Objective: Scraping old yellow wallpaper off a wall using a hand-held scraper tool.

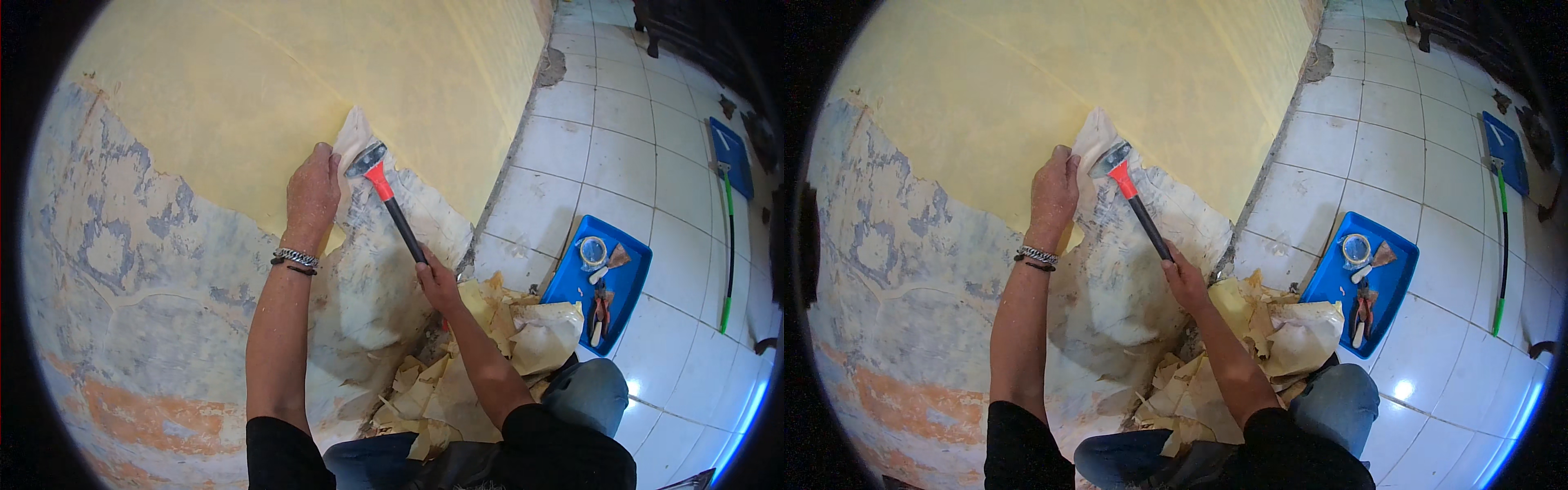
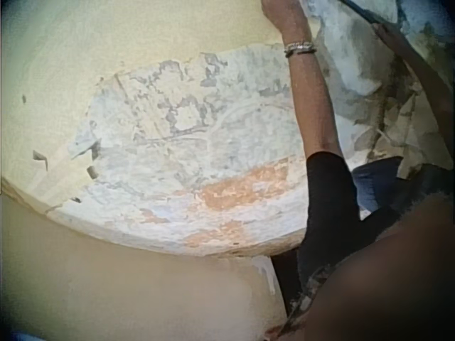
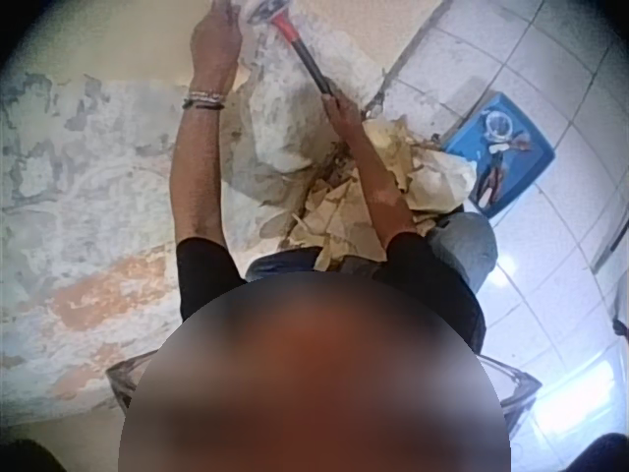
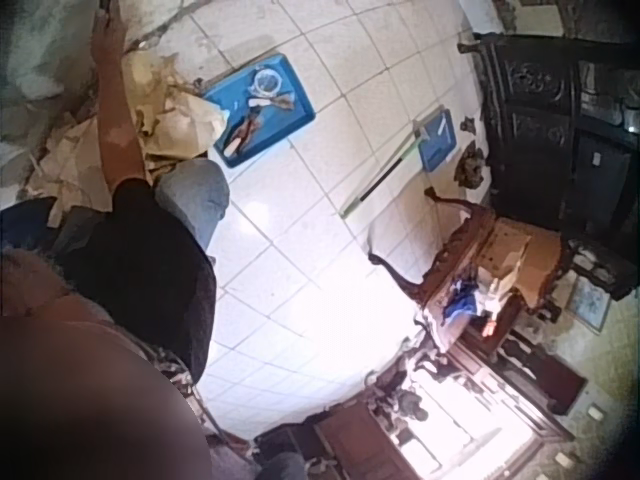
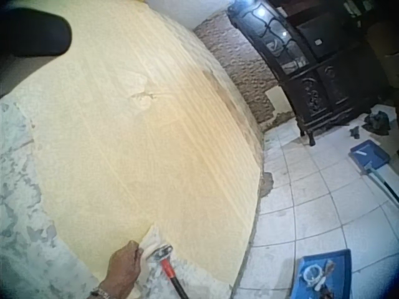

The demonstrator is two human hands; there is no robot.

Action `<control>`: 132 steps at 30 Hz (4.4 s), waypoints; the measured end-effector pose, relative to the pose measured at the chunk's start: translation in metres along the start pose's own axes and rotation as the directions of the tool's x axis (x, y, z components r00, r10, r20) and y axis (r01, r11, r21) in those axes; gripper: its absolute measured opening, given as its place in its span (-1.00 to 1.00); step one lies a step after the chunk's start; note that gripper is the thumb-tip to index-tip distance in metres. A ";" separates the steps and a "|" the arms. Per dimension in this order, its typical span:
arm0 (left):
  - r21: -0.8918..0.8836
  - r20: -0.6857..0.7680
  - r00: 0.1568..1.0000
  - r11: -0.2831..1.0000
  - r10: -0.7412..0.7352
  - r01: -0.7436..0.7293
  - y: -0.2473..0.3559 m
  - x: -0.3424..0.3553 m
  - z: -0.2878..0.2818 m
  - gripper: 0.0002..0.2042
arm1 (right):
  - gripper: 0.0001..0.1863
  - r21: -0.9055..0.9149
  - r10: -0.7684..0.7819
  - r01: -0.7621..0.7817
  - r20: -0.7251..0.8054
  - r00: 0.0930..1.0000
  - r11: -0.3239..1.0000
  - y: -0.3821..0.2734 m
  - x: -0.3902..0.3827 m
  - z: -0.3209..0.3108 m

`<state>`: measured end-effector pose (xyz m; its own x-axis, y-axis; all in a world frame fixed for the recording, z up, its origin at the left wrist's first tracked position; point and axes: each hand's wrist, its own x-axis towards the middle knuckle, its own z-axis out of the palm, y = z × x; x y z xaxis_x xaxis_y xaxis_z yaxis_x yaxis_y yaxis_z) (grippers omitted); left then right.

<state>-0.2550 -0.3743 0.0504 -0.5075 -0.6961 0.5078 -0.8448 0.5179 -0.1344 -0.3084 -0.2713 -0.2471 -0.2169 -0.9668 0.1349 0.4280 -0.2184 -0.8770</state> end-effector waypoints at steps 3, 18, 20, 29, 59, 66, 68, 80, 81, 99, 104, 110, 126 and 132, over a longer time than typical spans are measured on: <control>-0.038 -0.049 0.999 0.999 -0.003 0.001 -0.005 -0.002 -0.002 -0.84 | -0.50 0.022 -0.005 0.005 -0.001 1.000 1.000 0.003 0.006 0.003; -0.166 -0.200 0.980 0.985 0.015 -0.049 -0.003 -0.001 -0.014 -0.85 | -0.47 -0.061 -0.071 0.070 -0.014 0.997 0.996 0.001 0.015 0.010; -0.164 -0.208 0.978 0.986 -0.021 -0.014 -0.003 0.000 -0.021 -0.85 | -0.47 -0.015 -0.044 0.044 0.002 0.999 0.999 -0.004 0.016 0.013; -0.192 -0.282 0.959 0.981 -0.032 -0.023 -0.006 0.001 -0.033 -0.84 | -0.48 -0.184 -0.125 0.125 0.010 0.992 0.975 -0.031 0.015 0.012; -0.294 -0.345 0.936 0.955 -0.062 -0.045 -0.016 0.044 -0.117 -0.82 | -0.48 -0.429 -0.064 0.113 0.127 0.990 0.896 -0.062 0.034 -0.015; -0.314 -0.366 0.918 0.949 -0.151 0.031 -0.021 0.049 -0.134 -0.79 | -0.47 -0.440 -0.143 0.206 0.173 0.974 0.874 -0.074 0.040 -0.006; -0.308 -0.384 0.915 0.951 -0.122 -0.002 -0.019 0.054 -0.135 -0.79 | -0.47 -0.463 -0.117 0.177 0.156 0.981 0.868 -0.063 0.035 -0.011; -0.185 -0.471 0.879 0.983 -0.077 -0.013 -0.036 0.054 -0.176 -0.71 | -0.63 -0.535 -0.226 0.282 0.170 0.959 0.796 -0.096 0.063 0.014; -0.236 -0.488 0.865 0.972 -0.121 0.002 -0.033 0.049 -0.178 -0.72 | -0.62 -0.550 -0.264 0.306 0.157 0.952 0.777 -0.104 0.068 0.020; -0.406 -0.649 0.716 0.913 -0.256 -0.041 -0.024 0.001 -0.165 -0.75 | -0.56 -0.603 -0.277 0.360 0.230 0.933 0.712 -0.136 0.116 -0.020; -0.413 -0.671 0.691 0.910 -0.270 -0.045 -0.026 -0.011 -0.164 -0.71 | -0.56 -0.678 -0.308 0.402 0.263 0.914 0.615 -0.143 0.124 -0.041; -0.404 -0.698 0.663 0.913 -0.271 -0.052 -0.031 -0.006 -0.174 -0.71 | -0.55 -0.637 -0.305 0.453 0.336 0.891 0.624 -0.137 0.111 -0.008; -0.403 -0.751 0.623 0.900 -0.219 -0.170 -0.043 -0.017 -0.209 -0.75 | -0.54 -0.548 -0.262 0.371 0.269 0.927 0.750 -0.119 0.102 -0.008; -0.432 -0.766 0.581 0.890 -0.274 -0.149 -0.041 -0.033 -0.215 -0.74 | -0.51 -0.547 -0.268 0.380 0.275 0.923 0.746 -0.146 0.102 0.026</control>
<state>-0.1672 -0.2659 0.2225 0.0667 -0.1658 0.9839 -0.6026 0.7792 0.1721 -0.3697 -0.3413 -0.0936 -0.0734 -0.8705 0.4867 -0.2429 -0.4578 -0.8552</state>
